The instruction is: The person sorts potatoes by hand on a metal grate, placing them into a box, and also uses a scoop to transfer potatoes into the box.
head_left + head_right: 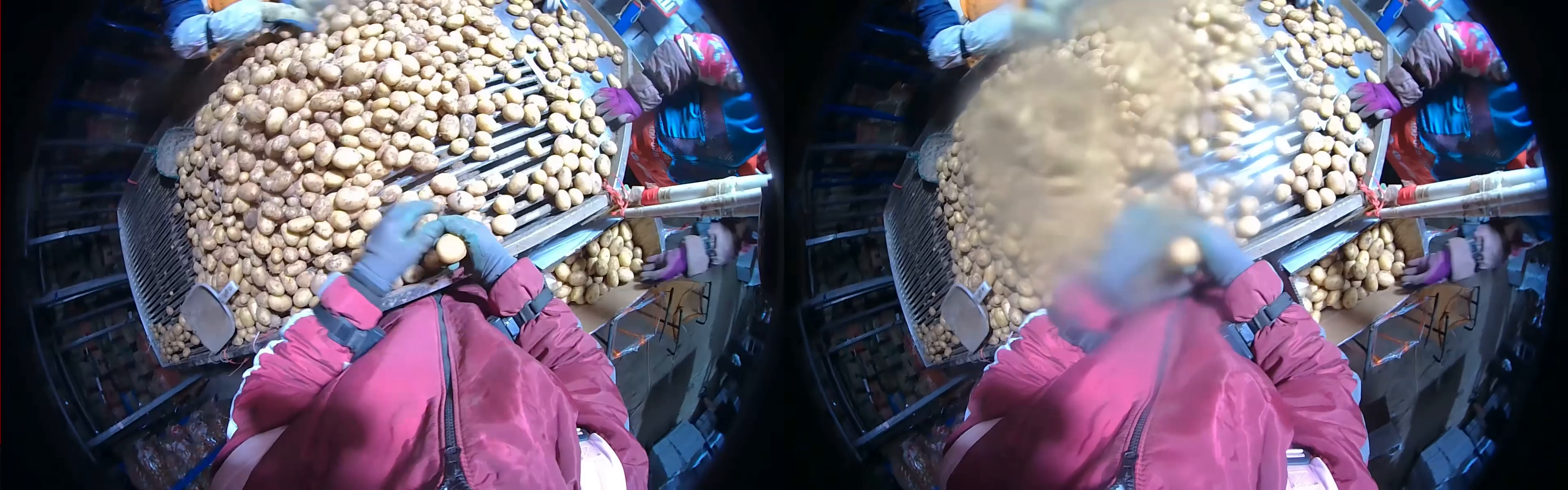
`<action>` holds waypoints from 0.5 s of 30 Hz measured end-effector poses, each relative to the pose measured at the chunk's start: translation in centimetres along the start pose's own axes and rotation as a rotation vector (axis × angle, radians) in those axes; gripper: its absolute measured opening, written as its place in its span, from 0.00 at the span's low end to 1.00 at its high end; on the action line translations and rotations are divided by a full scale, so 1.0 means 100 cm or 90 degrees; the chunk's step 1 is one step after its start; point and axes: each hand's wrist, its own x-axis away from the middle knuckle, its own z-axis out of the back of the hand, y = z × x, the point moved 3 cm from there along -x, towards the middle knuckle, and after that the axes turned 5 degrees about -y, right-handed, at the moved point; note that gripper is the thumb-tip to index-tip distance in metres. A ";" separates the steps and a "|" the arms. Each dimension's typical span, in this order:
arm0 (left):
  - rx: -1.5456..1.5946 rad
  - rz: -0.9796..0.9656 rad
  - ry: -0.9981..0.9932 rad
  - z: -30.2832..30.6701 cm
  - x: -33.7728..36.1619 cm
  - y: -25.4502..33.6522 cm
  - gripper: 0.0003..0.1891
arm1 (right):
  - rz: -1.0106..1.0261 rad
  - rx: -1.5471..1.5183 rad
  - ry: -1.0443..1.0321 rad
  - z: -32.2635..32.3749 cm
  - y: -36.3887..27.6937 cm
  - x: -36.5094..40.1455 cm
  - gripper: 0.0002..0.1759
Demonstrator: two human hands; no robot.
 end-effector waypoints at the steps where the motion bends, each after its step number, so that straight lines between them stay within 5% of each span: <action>1: -0.070 0.046 0.023 0.024 -0.003 -0.016 0.23 | 0.309 0.423 -0.038 0.010 0.006 -0.004 0.28; 2: -0.142 0.092 0.047 0.045 -0.005 -0.033 0.23 | 0.037 0.000 -0.082 0.008 -0.022 0.007 0.25; 4: -0.519 0.080 0.119 0.060 0.000 -0.084 0.23 | 0.235 0.244 -0.063 0.033 -0.027 0.000 0.25; 5: -0.520 0.080 0.120 0.055 0.003 -0.097 0.23 | -0.010 -0.120 -0.030 0.027 -0.043 0.003 0.22; 6: -0.448 0.105 0.107 0.050 0.007 -0.107 0.24 | 0.038 0.006 -0.019 0.021 -0.069 0.017 0.20; 8: -0.374 0.127 0.089 0.041 0.004 -0.095 0.24 | -0.129 -0.257 0.024 0.020 -0.070 0.016 0.21; 10: -0.336 0.027 0.057 0.029 -0.020 -0.014 0.31 | -0.055 -0.269 0.006 0.030 -0.036 -0.020 0.22; 12: -0.067 0.071 0.134 0.026 -0.034 0.043 0.35 | 0.161 0.030 -0.053 0.030 -0.006 -0.054 0.25; 13: 0.114 0.140 0.144 0.023 -0.037 0.049 0.38 | 0.207 0.204 -0.066 0.023 -0.009 -0.057 0.25; 14: 0.076 0.139 0.151 -0.001 -0.036 0.001 0.34 | 0.252 0.376 -0.080 0.014 -0.011 -0.060 0.25; 15: 0.309 0.269 0.136 0.003 -0.033 -0.003 0.32 | 0.344 0.328 -0.112 -0.002 -0.056 -0.037 0.25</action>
